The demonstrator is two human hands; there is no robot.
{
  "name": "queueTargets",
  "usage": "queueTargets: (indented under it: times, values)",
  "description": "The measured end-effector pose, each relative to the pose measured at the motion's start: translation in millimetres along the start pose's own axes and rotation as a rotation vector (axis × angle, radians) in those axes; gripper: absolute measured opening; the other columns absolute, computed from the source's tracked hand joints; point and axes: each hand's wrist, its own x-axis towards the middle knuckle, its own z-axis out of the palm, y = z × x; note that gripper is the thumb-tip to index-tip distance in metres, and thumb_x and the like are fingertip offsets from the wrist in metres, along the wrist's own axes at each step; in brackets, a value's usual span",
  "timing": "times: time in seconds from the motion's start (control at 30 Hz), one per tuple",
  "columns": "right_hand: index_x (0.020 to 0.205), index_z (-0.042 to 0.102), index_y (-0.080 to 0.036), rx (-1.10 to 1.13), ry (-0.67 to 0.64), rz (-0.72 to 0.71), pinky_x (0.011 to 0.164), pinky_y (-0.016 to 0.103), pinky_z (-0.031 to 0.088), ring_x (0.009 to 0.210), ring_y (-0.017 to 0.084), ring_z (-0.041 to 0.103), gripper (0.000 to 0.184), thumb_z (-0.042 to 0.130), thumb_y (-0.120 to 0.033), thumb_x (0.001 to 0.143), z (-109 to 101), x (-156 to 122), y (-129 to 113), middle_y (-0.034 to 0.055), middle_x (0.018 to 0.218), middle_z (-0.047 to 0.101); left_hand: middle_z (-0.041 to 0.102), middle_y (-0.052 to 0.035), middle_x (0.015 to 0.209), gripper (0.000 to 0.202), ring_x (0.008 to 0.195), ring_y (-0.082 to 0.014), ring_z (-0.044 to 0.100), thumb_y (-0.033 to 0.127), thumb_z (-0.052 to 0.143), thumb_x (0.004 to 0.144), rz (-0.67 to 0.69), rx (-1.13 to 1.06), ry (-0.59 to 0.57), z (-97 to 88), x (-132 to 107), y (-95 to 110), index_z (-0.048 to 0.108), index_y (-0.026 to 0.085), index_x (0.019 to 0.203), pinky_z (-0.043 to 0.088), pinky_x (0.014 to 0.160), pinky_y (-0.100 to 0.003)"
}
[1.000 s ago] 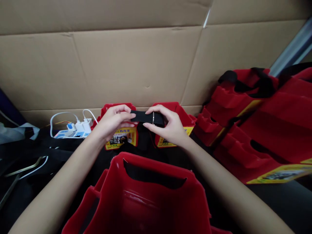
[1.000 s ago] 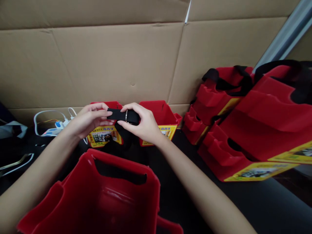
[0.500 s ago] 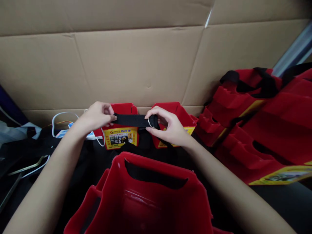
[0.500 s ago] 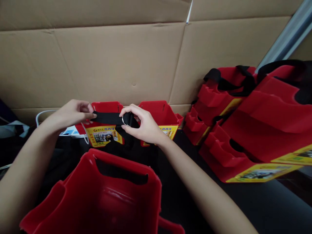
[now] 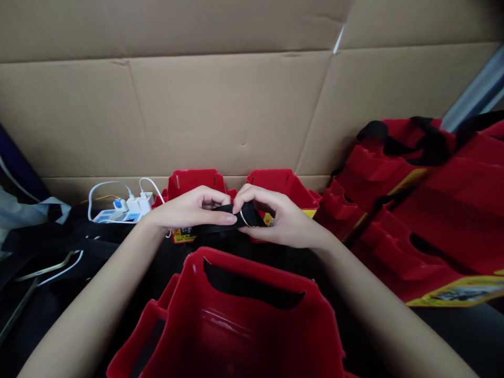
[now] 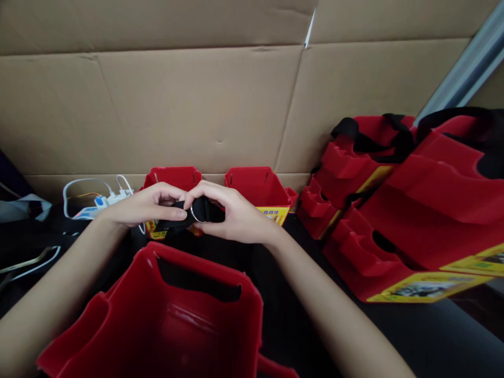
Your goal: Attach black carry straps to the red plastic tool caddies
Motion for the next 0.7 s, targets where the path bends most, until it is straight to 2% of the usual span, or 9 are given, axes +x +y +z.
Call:
queueTargets:
  times: [0.17,0.23,0.33,0.4,0.47,0.53,0.6,0.7]
  values:
    - [0.087,0.054,-0.019,0.0,-0.087,0.102,0.074,0.025,0.043,0.078,0.01,0.053,0.021,0.057,-0.008,0.069,-2.4,-1.0,6.6,-0.0004,0.086,0.055,0.051,0.0028,0.06,0.025,0.054,-0.007,0.044,0.037,0.061,0.074,-0.06,0.039,-0.002,1.7,1.5,2.2,0.064,0.012,0.074,0.034,0.05,-0.019]
    - [0.089,0.053,-0.019,0.076,-0.089,0.159,0.074,0.025,0.044,0.078,0.011,0.053,0.024,0.063,-0.014,0.068,-2.0,-1.7,12.7,-0.0006,0.086,0.055,0.056,0.0019,0.061,0.022,0.056,-0.0084,0.05,0.035,0.06,0.074,-0.069,0.053,0.045,4.3,2.5,3.2,0.064,0.014,0.074,0.038,0.051,-0.019]
    - [0.1,0.049,-0.02,0.268,-0.075,0.245,0.076,0.026,0.045,0.085,0.012,0.055,0.042,0.07,-0.023,0.065,-2.2,-2.6,22.0,0.0004,0.092,0.057,0.064,-0.0017,0.066,0.018,0.061,-0.0118,0.059,0.032,0.056,0.077,-0.101,0.046,0.117,6.4,2.9,2.8,0.061,0.015,0.075,0.044,0.056,-0.021]
    - [0.102,0.05,-0.019,0.341,-0.079,0.336,0.066,0.024,0.045,0.073,0.01,0.056,0.039,0.068,-0.026,0.068,-4.0,-3.1,26.7,-0.0007,0.085,0.059,0.065,-0.0018,0.062,0.015,0.056,-0.012,0.061,0.03,0.056,0.077,-0.151,0.03,0.127,5.1,2.0,1.4,0.058,0.016,0.073,0.044,0.05,-0.02]
    - [0.096,0.055,-0.016,0.342,-0.078,0.453,0.049,0.02,0.038,0.051,0.006,0.047,0.029,0.065,-0.03,0.072,-7.6,-3.7,30.1,-0.0039,0.069,0.055,0.065,-0.0007,0.061,0.016,0.046,-0.0103,0.058,0.027,0.057,0.075,-0.184,-0.013,0.135,2.1,0.6,-0.5,0.05,0.017,0.065,0.04,0.042,-0.018]
    - [0.089,0.058,-0.014,0.316,-0.065,0.55,0.038,0.019,0.026,0.039,0.003,0.034,0.027,0.065,-0.034,0.071,-12.4,-4.6,32.8,-0.0061,0.057,0.05,0.064,0.0004,0.061,0.025,0.038,-0.0082,0.054,0.026,0.059,0.073,-0.179,-0.059,0.161,-1.6,-0.8,-2.5,0.041,0.018,0.059,0.035,0.035,-0.018]
    - [0.085,0.06,-0.013,0.3,-0.046,0.594,0.035,0.019,0.019,0.036,0.002,0.029,0.027,0.065,-0.036,0.072,-18.0,-5.9,35.3,-0.0057,0.053,0.051,0.06,0.0022,0.056,0.032,0.034,-0.007,0.05,0.025,0.061,0.072,-0.169,-0.071,0.191,-5.0,-1.6,-4.0,0.034,0.018,0.056,0.031,0.032,-0.017]
    - [0.083,0.062,-0.012,0.284,-0.043,0.592,0.034,0.02,0.017,0.033,0.0,0.028,0.026,0.062,-0.037,0.075,-27.1,-8.4,39.0,-0.0017,0.06,0.059,0.053,0.005,0.048,0.034,0.032,-0.0057,0.048,0.024,0.062,0.071,-0.184,-0.033,0.207,-8.8,-1.2,-6.0,0.031,0.018,0.056,0.027,0.032,-0.016]
